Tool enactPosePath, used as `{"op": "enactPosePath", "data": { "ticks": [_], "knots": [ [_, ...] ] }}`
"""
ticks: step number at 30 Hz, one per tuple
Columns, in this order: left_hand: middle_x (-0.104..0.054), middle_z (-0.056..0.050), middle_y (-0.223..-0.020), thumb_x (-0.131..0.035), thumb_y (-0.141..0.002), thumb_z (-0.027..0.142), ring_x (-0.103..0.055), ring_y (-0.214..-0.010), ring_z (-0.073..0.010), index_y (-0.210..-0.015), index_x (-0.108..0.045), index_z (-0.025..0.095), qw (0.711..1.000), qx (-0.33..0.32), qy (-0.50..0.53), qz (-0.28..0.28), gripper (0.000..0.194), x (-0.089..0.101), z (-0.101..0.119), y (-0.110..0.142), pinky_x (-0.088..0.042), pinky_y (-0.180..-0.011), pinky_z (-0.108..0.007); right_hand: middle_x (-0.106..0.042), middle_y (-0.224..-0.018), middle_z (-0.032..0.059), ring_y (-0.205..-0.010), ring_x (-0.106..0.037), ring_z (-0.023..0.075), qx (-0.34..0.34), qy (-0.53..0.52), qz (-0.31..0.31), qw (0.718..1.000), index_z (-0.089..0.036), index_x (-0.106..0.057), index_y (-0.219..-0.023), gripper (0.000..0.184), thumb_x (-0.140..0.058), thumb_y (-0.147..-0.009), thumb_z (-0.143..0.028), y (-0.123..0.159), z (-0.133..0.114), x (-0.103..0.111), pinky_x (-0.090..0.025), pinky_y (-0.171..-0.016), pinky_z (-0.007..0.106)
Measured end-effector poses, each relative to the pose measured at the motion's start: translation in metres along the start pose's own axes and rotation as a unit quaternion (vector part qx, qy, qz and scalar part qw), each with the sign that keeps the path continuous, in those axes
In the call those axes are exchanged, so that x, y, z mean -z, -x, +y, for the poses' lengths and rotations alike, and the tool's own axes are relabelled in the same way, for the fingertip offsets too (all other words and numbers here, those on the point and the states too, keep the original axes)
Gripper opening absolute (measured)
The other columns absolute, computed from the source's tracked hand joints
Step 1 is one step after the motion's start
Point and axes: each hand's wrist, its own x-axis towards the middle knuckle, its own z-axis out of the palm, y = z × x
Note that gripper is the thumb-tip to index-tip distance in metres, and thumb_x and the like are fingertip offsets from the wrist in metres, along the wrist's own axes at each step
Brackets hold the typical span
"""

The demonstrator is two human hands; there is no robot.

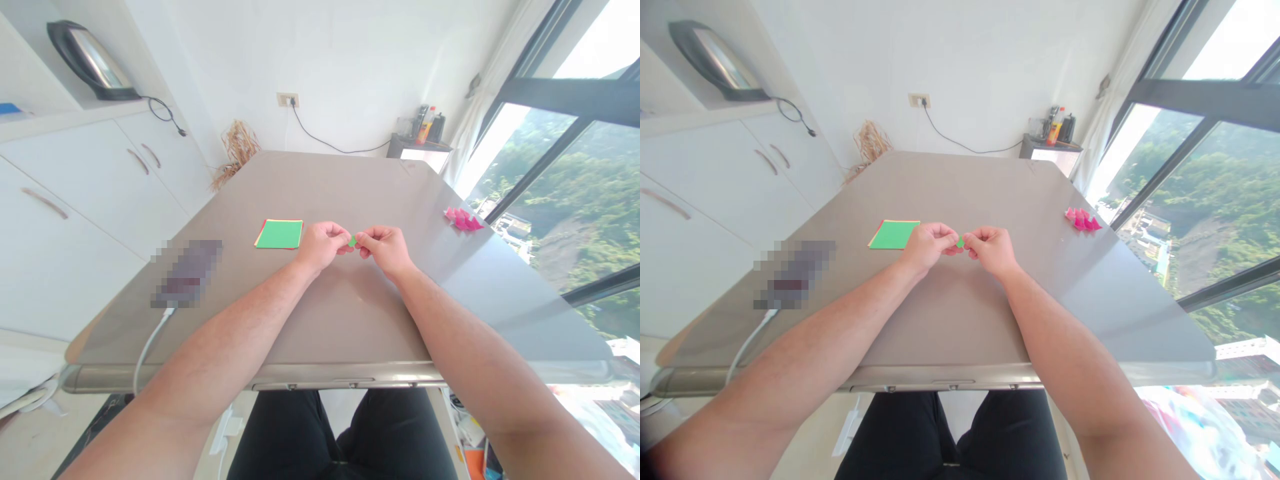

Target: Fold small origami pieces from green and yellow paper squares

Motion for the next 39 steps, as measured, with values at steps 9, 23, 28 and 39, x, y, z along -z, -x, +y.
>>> {"op": "enactPosePath", "data": {
  "ticks": [9, 23, 28, 39],
  "knots": [
    [-0.076, -0.006, -0.085, -0.074, -0.072, 0.019, -0.072, -0.075, -0.0186, -0.092, -0.073, 0.015, 0.996, -0.031, 0.063, -0.06, 0.021, 0.006, -0.008, -0.003, -0.06, -0.074, -0.037, -0.069, -0.067, 0.0031, -0.057, -0.059, 0.0129, -0.019, -0.06, -0.016, 0.998, -0.019, -0.072, -0.073, 0.026, -0.078, -0.073, -0.044, -0.004, 0.005, 0.002, -0.051, -0.056, 0.029],
    [-0.069, 0.0, -0.072, -0.081, -0.065, 0.021, -0.067, -0.068, -0.0142, -0.077, -0.064, 0.017, 0.994, -0.039, 0.097, -0.017, 0.021, 0.003, -0.007, -0.004, -0.056, -0.072, -0.033, -0.067, -0.066, -0.0007, -0.057, -0.061, 0.0136, 0.065, 0.001, 0.031, 0.997, -0.021, -0.065, -0.076, 0.024, -0.079, -0.071, -0.04, 0.002, 0.002, -0.003, -0.053, -0.057, 0.03],
    [-0.071, -0.001, -0.076, -0.077, -0.071, 0.024, -0.067, -0.069, -0.0144, -0.079, -0.066, 0.017, 0.996, -0.077, 0.028, -0.021, 0.015, 0.003, -0.009, -0.003, -0.056, -0.07, -0.032, -0.068, -0.065, 0.0001, -0.058, -0.062, 0.0141, 0.035, -0.042, -0.036, 0.998, -0.021, -0.063, -0.076, 0.028, -0.08, -0.071, -0.042, 0.004, -0.001, -0.003, -0.055, -0.061, 0.032],
    [-0.077, -0.008, -0.095, -0.08, -0.074, 0.032, -0.073, -0.088, -0.0206, -0.097, -0.07, 0.017, 0.985, -0.132, -0.074, -0.087, 0.029, 0.01, -0.01, -0.003, -0.058, -0.086, -0.038, -0.068, -0.072, -0.0011, -0.059, -0.062, 0.0121, 0.024, -0.052, -0.011, 0.998, -0.019, -0.066, -0.081, 0.026, -0.082, -0.065, -0.032, 0.002, -0.002, -0.003, -0.054, -0.057, 0.029]
  ]
}}
